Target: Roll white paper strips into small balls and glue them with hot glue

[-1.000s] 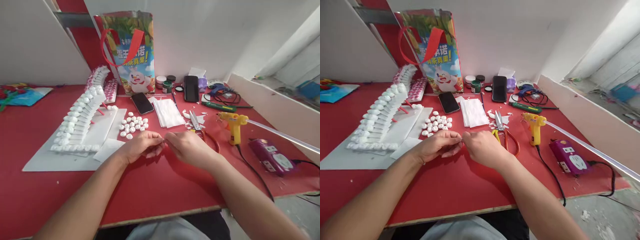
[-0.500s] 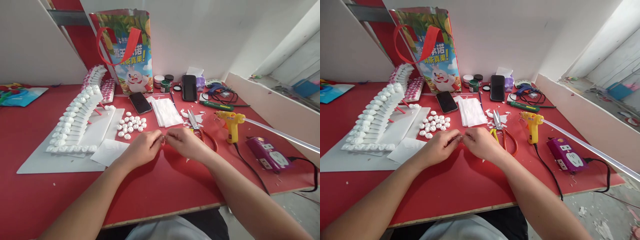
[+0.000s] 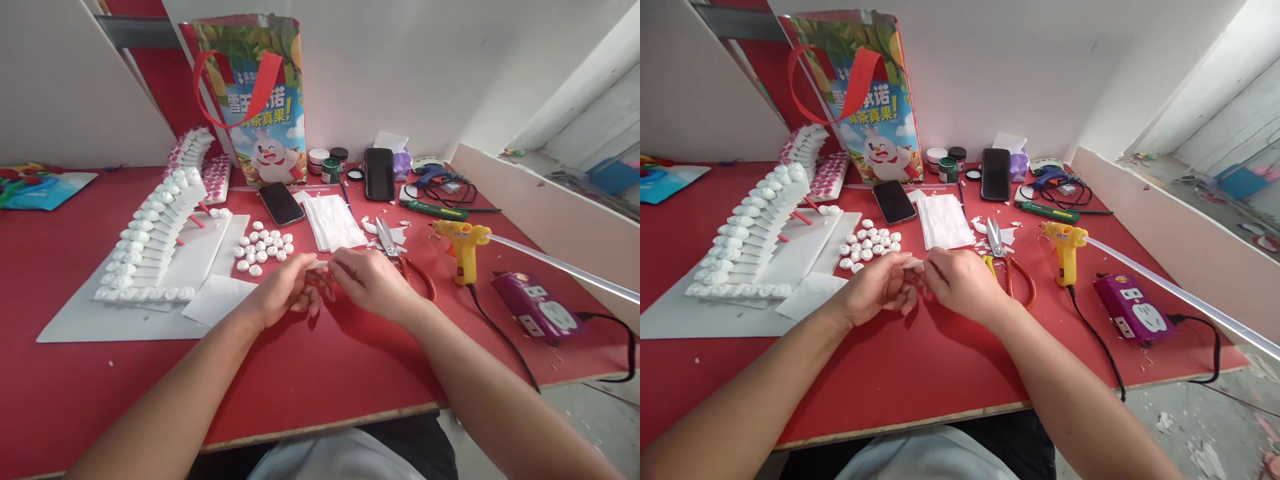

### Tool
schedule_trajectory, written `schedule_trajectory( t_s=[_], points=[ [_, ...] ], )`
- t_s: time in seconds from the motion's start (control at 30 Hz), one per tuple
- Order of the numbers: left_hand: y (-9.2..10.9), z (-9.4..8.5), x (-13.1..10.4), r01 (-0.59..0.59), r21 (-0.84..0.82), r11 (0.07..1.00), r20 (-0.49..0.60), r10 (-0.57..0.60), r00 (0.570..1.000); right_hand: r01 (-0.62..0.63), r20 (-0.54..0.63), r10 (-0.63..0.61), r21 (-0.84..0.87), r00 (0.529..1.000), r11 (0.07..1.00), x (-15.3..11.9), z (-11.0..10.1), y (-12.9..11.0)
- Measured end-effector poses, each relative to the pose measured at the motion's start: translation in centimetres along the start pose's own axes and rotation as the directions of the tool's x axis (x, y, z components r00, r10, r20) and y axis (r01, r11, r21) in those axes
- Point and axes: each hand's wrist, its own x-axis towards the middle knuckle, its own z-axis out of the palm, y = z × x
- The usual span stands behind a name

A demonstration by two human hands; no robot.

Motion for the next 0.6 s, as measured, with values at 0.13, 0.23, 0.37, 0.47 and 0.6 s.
schedule_trajectory(
  t_s=[0.13, 0.23, 0.37, 0.47, 0.6],
  points=[
    [-0.02, -0.56, 0.46, 0.193, -0.248, 0.949, 0.137, -0.163, 0.977, 0.057, 0.021, -0.055, -0.135, 0.998, 0.989, -0.13, 0.12, 0.07],
    [-0.03, -0.76, 0.4, 0.191, -0.306, 0.933, 0.152, -0.15, 0.977, 0.078, 0.046, -0.07, -0.204, 0.996, 0.976, -0.18, 0.3, 0.05],
    [0.13, -0.82, 0.18, 0.177, -0.295, 0.939, 0.119, -0.148, 0.982, 0.094, 0.076, -0.077, -0.249, 0.994, 0.964, -0.29, 0.39, -0.03],
    [0.19, -0.9, 0.21, 0.177, -0.314, 0.933, 0.12, -0.146, 0.982, 0.103, 0.077, -0.086, -0.25, 0.993, 0.963, -0.33, 0.38, -0.02],
    [0.16, -0.9, 0.27, 0.183, -0.329, 0.927, 0.112, -0.154, 0.982, 0.116, 0.087, -0.096, -0.255, 0.992, 0.96, -0.24, 0.34, 0.0]
  ],
)
